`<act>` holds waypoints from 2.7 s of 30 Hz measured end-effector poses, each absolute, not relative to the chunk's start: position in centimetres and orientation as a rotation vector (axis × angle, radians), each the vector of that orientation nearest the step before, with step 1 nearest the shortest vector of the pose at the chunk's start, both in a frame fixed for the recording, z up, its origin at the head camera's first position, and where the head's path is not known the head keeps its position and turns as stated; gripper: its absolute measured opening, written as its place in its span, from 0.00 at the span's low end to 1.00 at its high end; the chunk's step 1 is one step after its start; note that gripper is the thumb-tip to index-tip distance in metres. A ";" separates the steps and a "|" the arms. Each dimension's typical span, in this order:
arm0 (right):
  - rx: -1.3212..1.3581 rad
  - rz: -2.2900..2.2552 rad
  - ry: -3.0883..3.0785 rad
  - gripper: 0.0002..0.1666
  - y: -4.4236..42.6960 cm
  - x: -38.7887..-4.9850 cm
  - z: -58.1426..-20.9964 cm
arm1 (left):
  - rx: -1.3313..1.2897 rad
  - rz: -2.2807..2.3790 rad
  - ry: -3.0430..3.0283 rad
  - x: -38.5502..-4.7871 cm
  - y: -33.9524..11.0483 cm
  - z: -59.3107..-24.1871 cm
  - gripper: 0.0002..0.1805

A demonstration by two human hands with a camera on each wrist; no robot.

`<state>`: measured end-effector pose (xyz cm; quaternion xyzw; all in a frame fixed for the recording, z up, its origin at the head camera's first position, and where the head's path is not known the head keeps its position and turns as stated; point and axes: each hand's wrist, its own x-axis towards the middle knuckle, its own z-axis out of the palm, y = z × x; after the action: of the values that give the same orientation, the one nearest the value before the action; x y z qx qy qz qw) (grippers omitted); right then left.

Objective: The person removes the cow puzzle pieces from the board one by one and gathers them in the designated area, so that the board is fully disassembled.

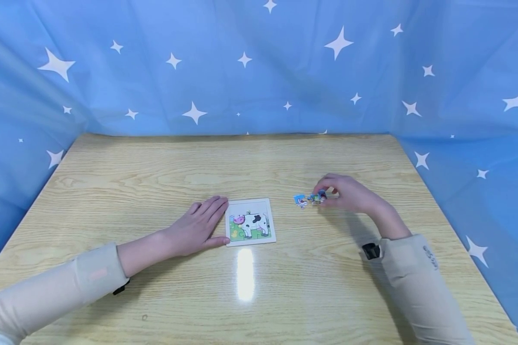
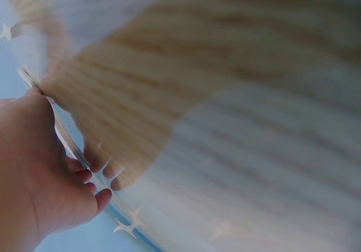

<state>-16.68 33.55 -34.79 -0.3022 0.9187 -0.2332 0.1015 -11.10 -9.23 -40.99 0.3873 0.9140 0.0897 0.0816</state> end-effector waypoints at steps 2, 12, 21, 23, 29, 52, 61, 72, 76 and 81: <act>-0.881 -0.688 2.715 0.14 33.8 -16.8 -34.8 | 1.153 0.271 2.730 -11.1 -9.3 -40.9 0.52; -0.820 -0.669 2.739 0.15 35.4 -16.9 -35.3 | 1.150 0.264 2.730 -11.1 -9.4 -41.0 0.51; -0.792 -0.663 2.751 0.16 36.5 -16.7 -35.6 | 1.188 0.263 2.749 -11.2 -9.2 -41.1 0.51; -0.779 -0.663 2.749 0.17 36.6 -16.7 -35.6 | 1.184 0.265 2.748 -11.1 -9.2 -41.1 0.51; -0.736 -0.672 2.747 0.19 36.7 -16.7 -35.7 | 1.175 0.274 2.744 -11.1 -9.2 -41.1 0.51; -0.791 -0.584 2.751 0.21 36.7 -17.3 -36.4 | 1.180 0.271 2.745 -11.0 -9.3 -41.0 0.51; -0.828 -0.606 2.770 0.18 36.0 -16.7 -36.6 | 1.167 0.272 2.727 -11.2 -9.3 -41.1 0.51; -0.937 -0.622 2.774 0.17 33.7 -15.8 -36.3 | 1.152 0.274 2.717 -11.0 -9.2 -40.8 0.52; -0.968 -0.616 2.777 0.16 32.7 -15.5 -36.0 | 1.153 0.284 2.719 -11.0 -9.2 -40.9 0.51; -0.984 -0.669 2.745 0.16 31.4 -15.1 -35.8 | 1.155 0.273 2.725 -11.0 -9.2 -40.9 0.51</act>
<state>-15.06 31.43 -35.81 -0.3278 0.9150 -0.2229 0.0749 -11.00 -9.21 -40.87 0.3872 0.9135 0.0916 0.0846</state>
